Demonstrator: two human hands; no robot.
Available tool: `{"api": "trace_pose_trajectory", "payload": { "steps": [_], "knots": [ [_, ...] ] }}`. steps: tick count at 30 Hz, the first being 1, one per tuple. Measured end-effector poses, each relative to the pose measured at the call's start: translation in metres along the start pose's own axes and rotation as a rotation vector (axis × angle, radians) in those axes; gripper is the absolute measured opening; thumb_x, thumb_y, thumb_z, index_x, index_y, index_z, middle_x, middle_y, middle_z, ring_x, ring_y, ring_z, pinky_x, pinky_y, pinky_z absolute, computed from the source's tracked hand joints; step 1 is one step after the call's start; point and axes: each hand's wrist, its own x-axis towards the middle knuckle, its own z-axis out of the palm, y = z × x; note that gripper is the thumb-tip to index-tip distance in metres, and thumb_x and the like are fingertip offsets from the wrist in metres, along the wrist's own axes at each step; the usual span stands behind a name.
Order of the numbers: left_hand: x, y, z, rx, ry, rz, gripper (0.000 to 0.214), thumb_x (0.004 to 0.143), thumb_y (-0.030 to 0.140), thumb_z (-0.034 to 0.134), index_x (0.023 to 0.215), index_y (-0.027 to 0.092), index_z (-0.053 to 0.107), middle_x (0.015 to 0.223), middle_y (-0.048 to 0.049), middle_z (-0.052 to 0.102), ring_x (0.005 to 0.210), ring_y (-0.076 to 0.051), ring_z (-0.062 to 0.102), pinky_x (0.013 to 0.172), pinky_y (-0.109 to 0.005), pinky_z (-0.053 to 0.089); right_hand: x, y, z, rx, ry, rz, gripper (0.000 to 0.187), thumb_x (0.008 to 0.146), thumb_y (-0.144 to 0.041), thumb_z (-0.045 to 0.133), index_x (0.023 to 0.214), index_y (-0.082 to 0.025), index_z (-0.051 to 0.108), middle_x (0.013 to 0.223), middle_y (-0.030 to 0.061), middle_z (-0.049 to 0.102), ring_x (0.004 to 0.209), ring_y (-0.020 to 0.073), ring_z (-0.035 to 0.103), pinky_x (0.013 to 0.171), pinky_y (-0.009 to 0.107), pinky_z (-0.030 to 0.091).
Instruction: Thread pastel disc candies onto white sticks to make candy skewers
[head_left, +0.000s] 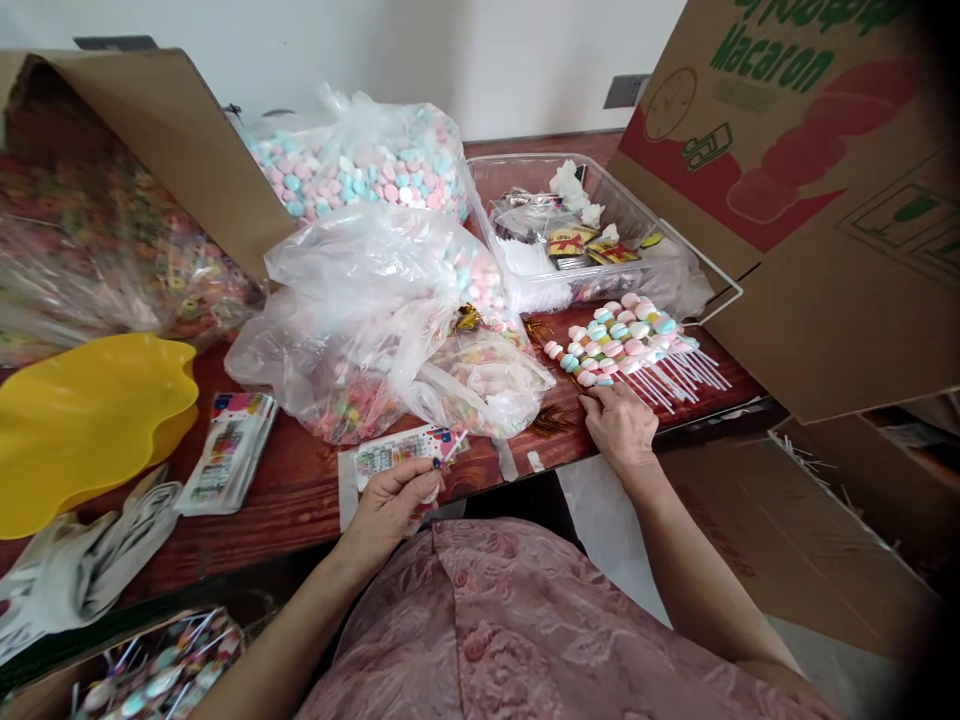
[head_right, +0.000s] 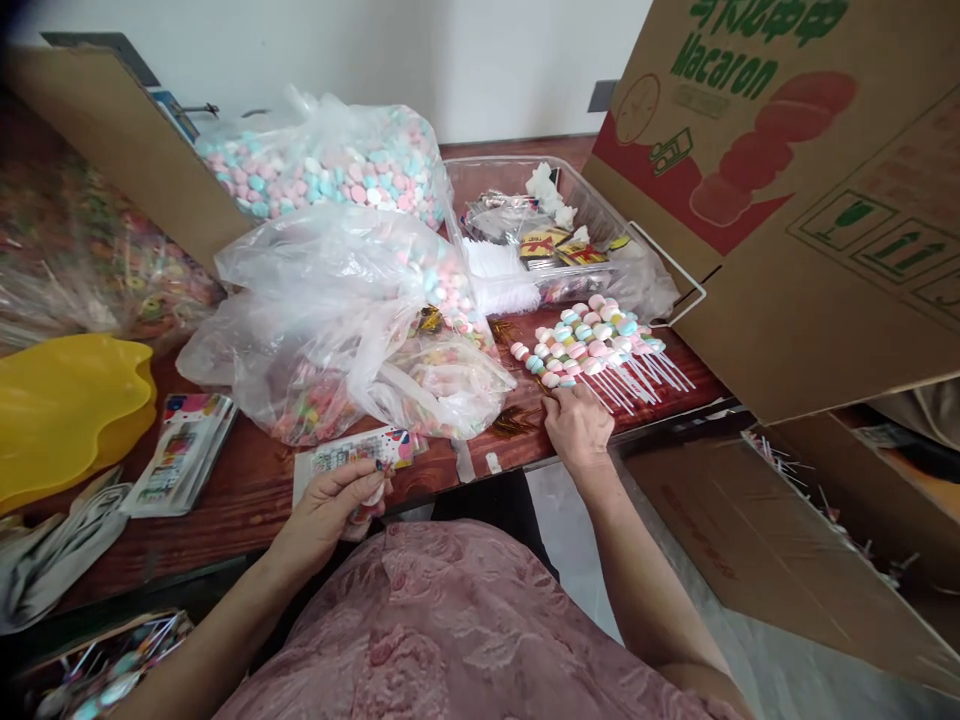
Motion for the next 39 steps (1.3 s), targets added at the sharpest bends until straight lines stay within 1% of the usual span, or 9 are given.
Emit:
{"api": "trace_pose_trajectory", "payload": {
  "steps": [8,11,15,17,20,25,32,36,39],
  "knots": [
    [0.005,-0.013,-0.001,0.036,0.072,0.072,0.034,0.068,0.049,0.074,0.075,0.016,0.071,0.064,0.0016,0.057,0.056,-0.008,0.045,0.051,-0.019,0.035,0.004,0.0,-0.009,-0.071,-0.05,-0.044,0.019,0.089,-0.023,0.048,0.084,-0.013,0.063,0.089,0.0127,0.065,0.075,0.0187,0.056,0.061,0.029,0.031],
    [0.006,-0.009,0.0,0.112,0.033,0.114,0.03,0.073,0.046,0.069,0.071,0.015,0.069,0.062,0.0017,0.053,0.058,-0.009,0.044,0.054,-0.02,0.035,-0.016,-0.01,-0.03,0.17,0.028,-0.082,0.02,0.092,-0.028,0.047,0.085,-0.016,0.061,0.077,0.0062,0.063,0.068,0.0165,0.055,0.061,0.028,0.038],
    [0.014,-0.001,0.011,0.138,-0.046,0.196,0.03,0.078,0.042,0.065,0.067,0.014,0.067,0.06,0.0021,0.049,0.058,-0.008,0.04,0.055,-0.021,0.033,-0.057,-0.067,-0.047,0.705,0.013,-0.401,0.01,0.091,-0.025,0.056,0.096,-0.021,0.064,0.084,0.003,0.067,0.073,0.0153,0.062,0.066,0.027,0.049],
    [0.019,0.002,0.016,0.099,-0.066,0.23,0.03,0.079,0.042,0.063,0.069,0.014,0.066,0.061,0.0021,0.048,0.057,-0.008,0.039,0.055,-0.021,0.034,-0.073,-0.102,-0.044,0.819,-0.031,-0.661,0.019,0.09,-0.017,0.054,0.104,-0.023,0.067,0.089,0.0047,0.071,0.076,0.0156,0.066,0.068,0.027,0.052],
    [0.021,0.003,0.018,0.059,-0.05,0.266,0.027,0.079,0.038,0.059,0.071,0.014,0.065,0.063,0.0016,0.049,0.059,-0.009,0.041,0.057,-0.021,0.036,-0.082,-0.136,-0.029,0.913,-0.083,-0.775,0.03,0.091,-0.012,0.048,0.112,-0.022,0.068,0.091,0.0073,0.072,0.08,0.0162,0.068,0.069,0.028,0.055],
    [0.009,-0.001,0.006,0.096,-0.06,0.289,0.022,0.079,0.034,0.06,0.074,0.013,0.066,0.067,0.0004,0.053,0.065,-0.01,0.046,0.061,-0.023,0.039,-0.078,-0.148,-0.013,0.992,-0.209,-0.725,0.027,0.093,-0.016,0.05,0.107,-0.023,0.071,0.088,0.0048,0.074,0.078,0.0149,0.069,0.069,0.028,0.056],
    [0.008,-0.001,0.004,0.097,-0.016,0.339,0.028,0.081,0.036,0.057,0.064,0.014,0.058,0.061,0.0027,0.044,0.06,-0.009,0.039,0.057,-0.024,0.032,-0.084,-0.149,-0.017,0.965,-0.192,-0.708,0.029,0.089,-0.016,0.055,0.116,-0.021,0.064,0.085,0.0032,0.074,0.072,0.0144,0.068,0.069,0.027,0.055],
    [0.01,0.006,0.006,0.151,0.021,0.463,0.028,0.082,0.034,0.058,0.063,0.014,0.06,0.064,0.0011,0.049,0.063,-0.011,0.042,0.061,-0.025,0.035,-0.092,-0.146,-0.018,1.044,-0.15,-0.495,0.017,0.082,-0.022,0.068,0.097,-0.02,0.062,0.07,-0.0019,0.065,0.058,0.0106,0.057,0.058,0.023,0.048],
    [0.009,0.012,0.008,0.215,0.027,0.544,0.028,0.085,0.032,0.057,0.065,0.014,0.063,0.067,-0.0014,0.055,0.066,-0.012,0.048,0.065,-0.026,0.039,-0.095,-0.145,-0.018,1.206,-0.407,-0.272,0.016,0.081,-0.032,0.07,0.077,-0.019,0.061,0.064,-0.0021,0.06,0.054,0.0093,0.051,0.051,0.022,0.043]
  ]
}}
